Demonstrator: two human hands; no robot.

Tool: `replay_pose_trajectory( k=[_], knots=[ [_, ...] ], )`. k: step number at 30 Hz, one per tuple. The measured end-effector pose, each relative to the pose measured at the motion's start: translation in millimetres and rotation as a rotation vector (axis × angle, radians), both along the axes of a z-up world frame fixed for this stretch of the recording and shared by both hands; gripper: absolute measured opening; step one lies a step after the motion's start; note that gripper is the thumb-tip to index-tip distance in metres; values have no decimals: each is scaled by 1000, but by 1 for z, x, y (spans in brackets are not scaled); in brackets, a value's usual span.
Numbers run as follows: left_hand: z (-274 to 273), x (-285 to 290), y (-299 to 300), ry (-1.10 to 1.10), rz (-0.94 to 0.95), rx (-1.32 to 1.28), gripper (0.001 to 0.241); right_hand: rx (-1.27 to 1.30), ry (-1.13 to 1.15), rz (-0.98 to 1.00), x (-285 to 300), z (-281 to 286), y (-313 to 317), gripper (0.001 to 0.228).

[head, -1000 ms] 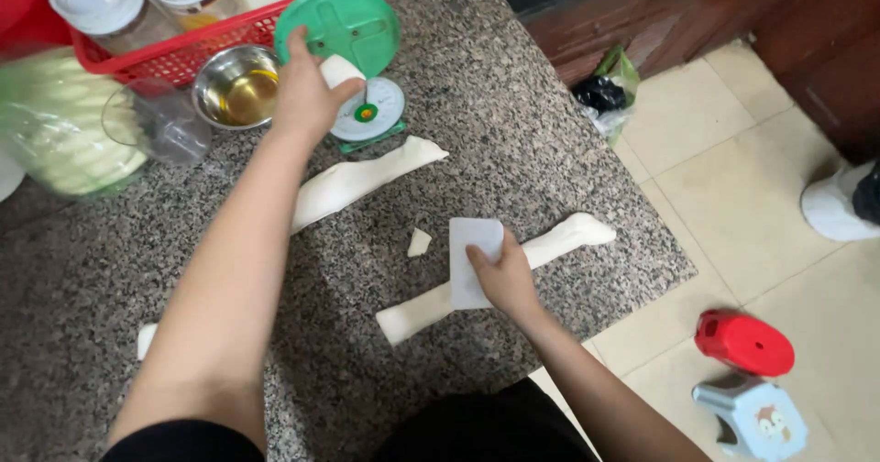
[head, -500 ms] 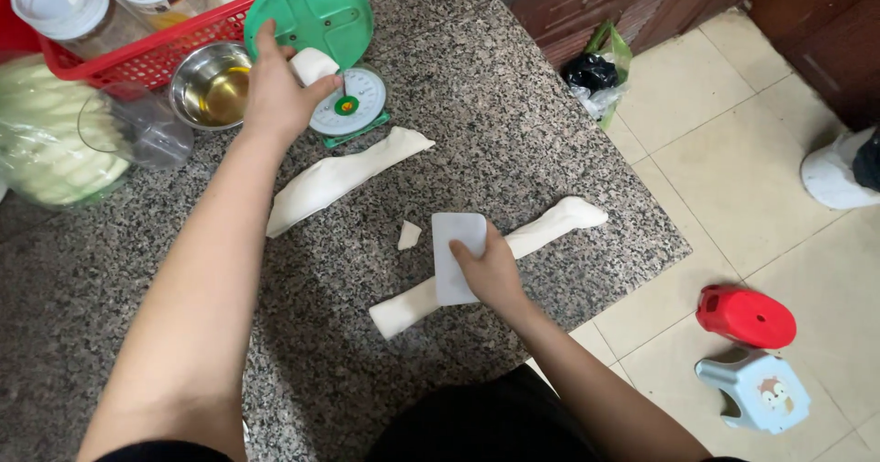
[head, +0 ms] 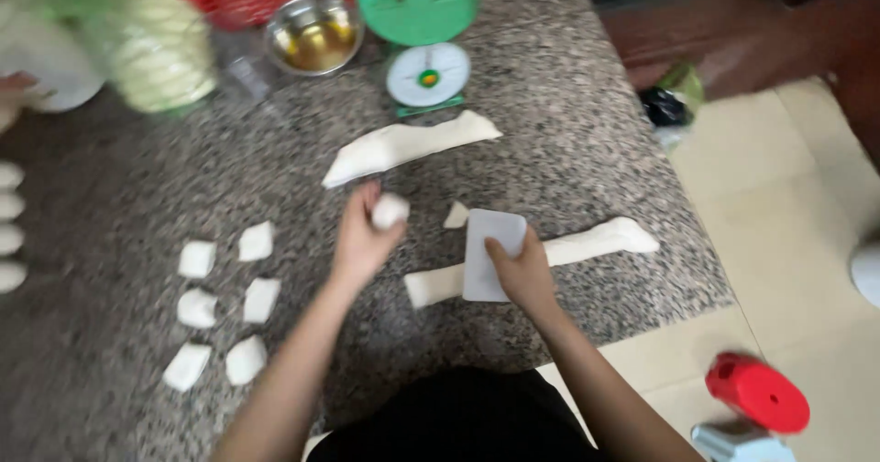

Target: Cutting portions of dough using a scraper and weighing them on a scale.

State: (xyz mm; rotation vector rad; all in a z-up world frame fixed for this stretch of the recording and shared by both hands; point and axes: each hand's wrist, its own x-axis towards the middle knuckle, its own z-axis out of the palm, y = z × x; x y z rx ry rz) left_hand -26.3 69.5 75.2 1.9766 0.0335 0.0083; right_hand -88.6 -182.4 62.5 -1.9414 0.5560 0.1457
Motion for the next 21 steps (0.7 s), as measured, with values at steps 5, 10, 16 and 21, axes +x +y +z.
replay_pose_trajectory(
  k=[5,10,16,21],
  knots=[
    [-87,-141,94,157,479,-104,62,-57,15,123,-4,21,31,50],
    [-60,-231,184,-65,886,-60,49,-70,-59,255,-7,16,63,54],
    [-65,-278,247,-195,1123,197,69,-86,-89,330,-10,15,89,48],
    [-148,-304,258,287,915,622,94,-135,-45,327,-13,23,94,51]
  ],
)
